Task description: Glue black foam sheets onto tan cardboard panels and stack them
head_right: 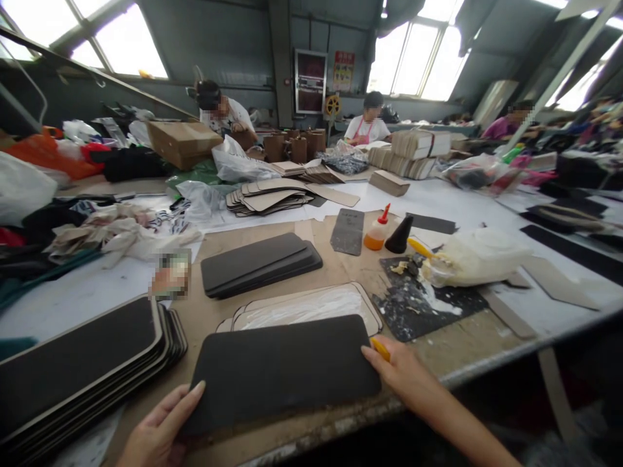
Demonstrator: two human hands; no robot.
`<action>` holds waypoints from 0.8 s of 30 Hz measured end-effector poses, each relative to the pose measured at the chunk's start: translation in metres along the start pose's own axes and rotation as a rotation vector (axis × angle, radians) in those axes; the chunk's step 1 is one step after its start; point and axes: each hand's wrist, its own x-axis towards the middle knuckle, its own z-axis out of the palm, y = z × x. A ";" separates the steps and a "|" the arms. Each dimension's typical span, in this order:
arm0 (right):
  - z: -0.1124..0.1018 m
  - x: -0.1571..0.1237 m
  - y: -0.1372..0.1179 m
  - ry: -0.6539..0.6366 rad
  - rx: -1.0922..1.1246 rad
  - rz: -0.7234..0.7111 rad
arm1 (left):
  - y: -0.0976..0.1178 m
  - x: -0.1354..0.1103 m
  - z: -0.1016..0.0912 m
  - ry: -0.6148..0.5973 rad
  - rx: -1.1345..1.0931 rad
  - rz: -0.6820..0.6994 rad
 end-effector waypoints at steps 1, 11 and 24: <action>-0.004 0.008 0.000 0.018 -0.062 -0.018 | 0.004 0.004 0.003 -0.029 0.051 0.031; -0.014 0.090 0.018 -0.003 -0.483 -0.029 | 0.019 0.046 0.033 -0.097 0.983 0.392; -0.008 0.109 0.043 -0.128 -0.468 -0.059 | 0.013 0.047 0.030 -0.145 1.069 0.337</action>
